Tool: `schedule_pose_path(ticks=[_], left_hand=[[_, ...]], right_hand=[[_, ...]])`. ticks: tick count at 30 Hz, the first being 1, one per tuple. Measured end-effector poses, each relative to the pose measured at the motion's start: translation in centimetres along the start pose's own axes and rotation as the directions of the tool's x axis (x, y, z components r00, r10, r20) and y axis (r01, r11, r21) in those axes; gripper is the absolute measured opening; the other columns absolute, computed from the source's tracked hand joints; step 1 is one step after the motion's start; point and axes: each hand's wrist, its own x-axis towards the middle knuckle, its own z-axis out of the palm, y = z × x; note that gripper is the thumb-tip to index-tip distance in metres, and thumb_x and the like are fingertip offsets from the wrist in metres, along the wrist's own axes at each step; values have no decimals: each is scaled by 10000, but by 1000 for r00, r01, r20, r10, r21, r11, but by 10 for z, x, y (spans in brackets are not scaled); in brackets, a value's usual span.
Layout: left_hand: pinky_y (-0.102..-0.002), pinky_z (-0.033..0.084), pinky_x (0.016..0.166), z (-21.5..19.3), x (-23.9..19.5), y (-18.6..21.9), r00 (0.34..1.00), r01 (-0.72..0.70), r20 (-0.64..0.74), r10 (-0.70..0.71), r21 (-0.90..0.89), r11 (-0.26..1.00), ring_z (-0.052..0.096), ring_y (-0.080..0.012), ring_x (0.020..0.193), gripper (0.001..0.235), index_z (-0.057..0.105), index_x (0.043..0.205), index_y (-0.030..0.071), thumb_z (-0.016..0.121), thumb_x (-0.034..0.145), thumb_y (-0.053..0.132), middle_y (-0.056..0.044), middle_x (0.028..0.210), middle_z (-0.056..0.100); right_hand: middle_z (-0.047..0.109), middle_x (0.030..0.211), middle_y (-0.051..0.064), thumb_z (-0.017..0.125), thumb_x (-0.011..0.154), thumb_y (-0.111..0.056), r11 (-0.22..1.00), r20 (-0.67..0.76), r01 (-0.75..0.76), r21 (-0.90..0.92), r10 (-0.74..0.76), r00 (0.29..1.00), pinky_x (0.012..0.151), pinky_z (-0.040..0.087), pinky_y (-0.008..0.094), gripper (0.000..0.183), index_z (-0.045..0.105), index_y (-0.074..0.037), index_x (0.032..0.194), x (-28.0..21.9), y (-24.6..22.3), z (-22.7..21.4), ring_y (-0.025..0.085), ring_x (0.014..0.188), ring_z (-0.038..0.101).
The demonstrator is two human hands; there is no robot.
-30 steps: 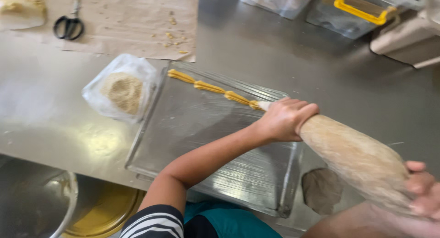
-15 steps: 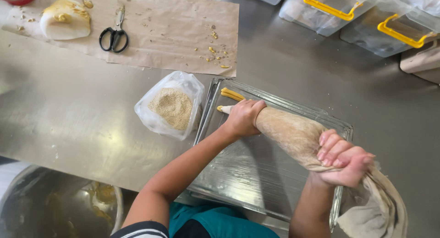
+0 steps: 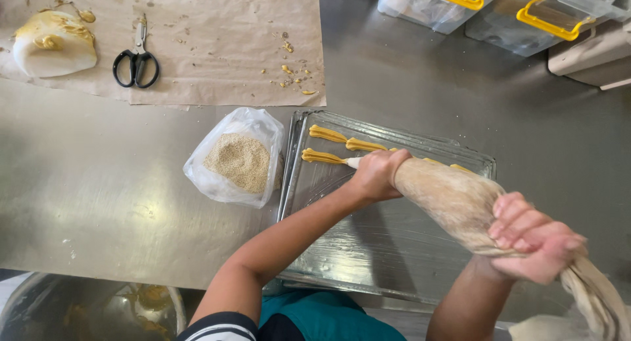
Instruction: The person pipes yellow dough into elongated shapes onto metal baking trays using a cloth-wrapped piping bag. They sprinkle a granular topping over the piped rows and place the completed trays onto a metal rack. The person repeats the piping and sprinkling process on a second tray.
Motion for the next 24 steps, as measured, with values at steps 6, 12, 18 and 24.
schedule_pose_path(ticks=[6,12,18,24], left_hand=[[-439,571,748,8,-3,-2,999,-37,9,36,67,997,717,-315,780,524,625,998,97,903,624,335,-109,845,730],[-426,581,725,47,-7,-7,994,43,103,-44,10,999,733,-300,794,513,627,1024,88,905,676,343,-113,825,718],[-435,579,770,80,5,16,999,-42,25,43,-30,999,726,-313,835,496,632,998,91,898,652,326,-109,861,727],[-431,574,735,88,6,18,998,26,52,-26,10,1000,715,-314,785,507,668,981,102,915,611,345,-107,828,733]], right_hand=[[543,459,23,287,1140,-371,1000,-82,6,11,-5,997,582,488,320,546,516,-170,686,-12,6,-16,122,367,529],[554,477,27,316,1080,-375,998,-249,-56,-36,46,967,554,492,324,515,503,-180,642,-24,-5,-31,163,379,496],[550,484,29,266,1099,-453,994,-275,-49,-98,20,961,613,479,350,564,503,-182,665,-30,-34,-64,159,382,489],[526,468,17,302,1138,-395,996,-167,14,-84,-28,986,605,501,328,513,491,-190,708,-34,-16,-84,129,347,490]])
